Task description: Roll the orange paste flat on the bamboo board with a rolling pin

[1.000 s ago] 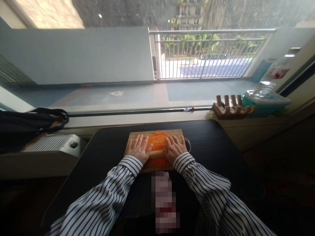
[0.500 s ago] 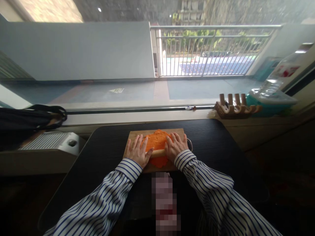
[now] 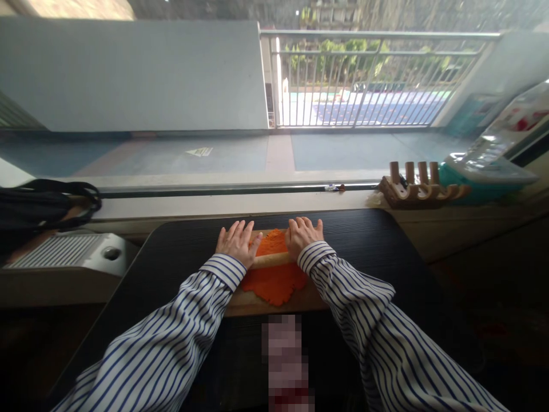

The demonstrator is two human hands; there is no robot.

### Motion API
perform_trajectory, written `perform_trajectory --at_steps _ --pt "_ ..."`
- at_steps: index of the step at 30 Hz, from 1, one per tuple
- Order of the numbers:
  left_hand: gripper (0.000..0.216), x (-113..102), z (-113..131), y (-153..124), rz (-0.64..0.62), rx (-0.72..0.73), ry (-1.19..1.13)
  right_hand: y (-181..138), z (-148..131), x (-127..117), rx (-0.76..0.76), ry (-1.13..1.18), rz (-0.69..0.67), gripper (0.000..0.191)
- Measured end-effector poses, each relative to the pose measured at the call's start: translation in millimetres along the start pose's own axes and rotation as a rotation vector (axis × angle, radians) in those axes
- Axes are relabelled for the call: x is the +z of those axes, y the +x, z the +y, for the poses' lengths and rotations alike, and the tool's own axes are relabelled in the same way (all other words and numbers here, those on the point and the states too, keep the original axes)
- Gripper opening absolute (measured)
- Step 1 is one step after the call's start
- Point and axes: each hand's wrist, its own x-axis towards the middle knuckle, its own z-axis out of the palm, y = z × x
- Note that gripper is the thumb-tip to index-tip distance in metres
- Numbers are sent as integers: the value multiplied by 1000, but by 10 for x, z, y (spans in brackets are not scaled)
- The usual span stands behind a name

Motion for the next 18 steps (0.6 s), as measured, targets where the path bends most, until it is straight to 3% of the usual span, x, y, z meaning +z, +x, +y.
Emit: perform_trajectory --at_steps 5,10,14,18 --pt "62 -8 10 30 -33 -5 5 55 2 -4 -4 -1 -37 38" --pt "63 -52 73 -248 -115 17 -16 -282 -18 -9 -24 -18 -63 42" --pt "64 -31 107 -475 -67 62 8 -564 -30 2 -37 -86 4 45" --pt "62 -9 111 -436 -45 53 16 -499 -19 9 -24 -84 -15 46"
